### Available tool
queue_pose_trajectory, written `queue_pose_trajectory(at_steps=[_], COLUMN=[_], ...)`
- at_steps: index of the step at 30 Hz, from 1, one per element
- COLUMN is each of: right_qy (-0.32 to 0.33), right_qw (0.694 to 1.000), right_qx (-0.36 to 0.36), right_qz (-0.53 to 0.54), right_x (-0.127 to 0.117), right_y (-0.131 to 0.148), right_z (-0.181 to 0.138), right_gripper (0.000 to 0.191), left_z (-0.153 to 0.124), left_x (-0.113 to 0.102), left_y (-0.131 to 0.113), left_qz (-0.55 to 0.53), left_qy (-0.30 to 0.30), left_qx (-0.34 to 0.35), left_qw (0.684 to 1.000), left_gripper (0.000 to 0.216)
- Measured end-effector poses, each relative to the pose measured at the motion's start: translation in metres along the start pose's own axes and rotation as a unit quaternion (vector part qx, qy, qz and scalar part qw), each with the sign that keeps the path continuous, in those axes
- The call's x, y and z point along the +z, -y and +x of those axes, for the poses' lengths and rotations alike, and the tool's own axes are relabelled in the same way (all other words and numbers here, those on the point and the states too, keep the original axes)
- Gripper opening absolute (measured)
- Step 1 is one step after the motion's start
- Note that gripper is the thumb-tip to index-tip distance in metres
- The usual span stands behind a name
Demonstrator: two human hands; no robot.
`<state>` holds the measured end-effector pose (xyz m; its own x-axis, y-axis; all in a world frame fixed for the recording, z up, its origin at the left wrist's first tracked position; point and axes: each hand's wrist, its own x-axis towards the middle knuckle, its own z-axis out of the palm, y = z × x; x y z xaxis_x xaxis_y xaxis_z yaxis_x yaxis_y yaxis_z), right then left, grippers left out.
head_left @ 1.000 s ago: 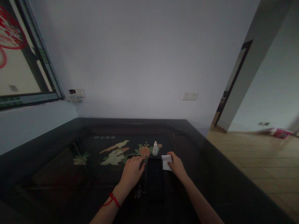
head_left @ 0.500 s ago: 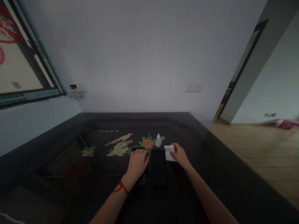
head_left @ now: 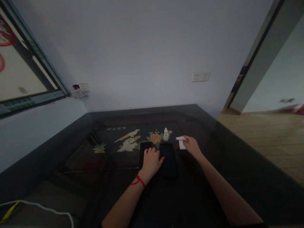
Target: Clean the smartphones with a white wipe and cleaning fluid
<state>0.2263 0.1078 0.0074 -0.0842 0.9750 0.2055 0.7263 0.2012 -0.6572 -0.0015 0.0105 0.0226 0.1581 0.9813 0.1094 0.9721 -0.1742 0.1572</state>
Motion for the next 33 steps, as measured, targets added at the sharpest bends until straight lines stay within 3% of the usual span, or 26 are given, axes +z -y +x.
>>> queue_pose_trajectory(at_steps=[3,8,11,16,19,24,26,28,30,33], right_qy=[0.029,0.075,0.089,0.061,-0.003,-0.066,-0.088,-0.129,-0.186,-0.218], right_qw=[0.999,0.981,0.977,0.981,0.993,0.996,0.995,0.990,0.974,0.943], right_qx=[-0.022,-0.035,-0.039,-0.028,-0.035,-0.044,-0.042,-0.051,-0.100,-0.221], right_qz=[-0.022,-0.176,-0.192,-0.181,-0.114,-0.033,-0.007,0.027,0.081,0.118], right_x=[0.001,0.005,0.008,0.010,0.013,0.013,0.009,0.004,0.001,0.006], right_y=[0.006,0.024,0.034,0.033,0.025,0.015,0.017,0.023,0.030,0.041], right_z=[-0.005,-0.016,-0.021,-0.021,-0.018,-0.010,-0.009,-0.011,-0.015,-0.021], right_gripper=[0.042,0.040,0.038,0.035,0.031,0.023,0.027,0.033,0.035,0.037], left_z=[-0.001,0.000,0.002,0.004,0.008,0.017,0.018,0.017,0.015,0.013], left_x=[0.003,0.007,0.005,-0.004,-0.003,0.007,0.007,0.003,-0.002,-0.006], left_y=[-0.002,-0.004,-0.005,-0.008,-0.005,0.004,0.004,0.002,-0.002,-0.007], left_qz=[0.007,0.018,0.018,-0.028,-0.145,-0.474,-0.577,-0.683,-0.751,-0.793], left_qy=[-0.001,-0.020,-0.029,-0.002,-0.007,-0.048,-0.032,0.005,0.039,0.067], left_qx=[-0.001,0.000,-0.018,-0.054,-0.101,-0.124,-0.153,-0.194,-0.222,-0.231], left_qw=[1.000,1.000,0.999,0.998,0.984,0.870,0.802,0.704,0.620,0.560], left_gripper=[0.025,0.024,0.025,0.028,0.030,0.028,0.029,0.037,0.046,0.054])
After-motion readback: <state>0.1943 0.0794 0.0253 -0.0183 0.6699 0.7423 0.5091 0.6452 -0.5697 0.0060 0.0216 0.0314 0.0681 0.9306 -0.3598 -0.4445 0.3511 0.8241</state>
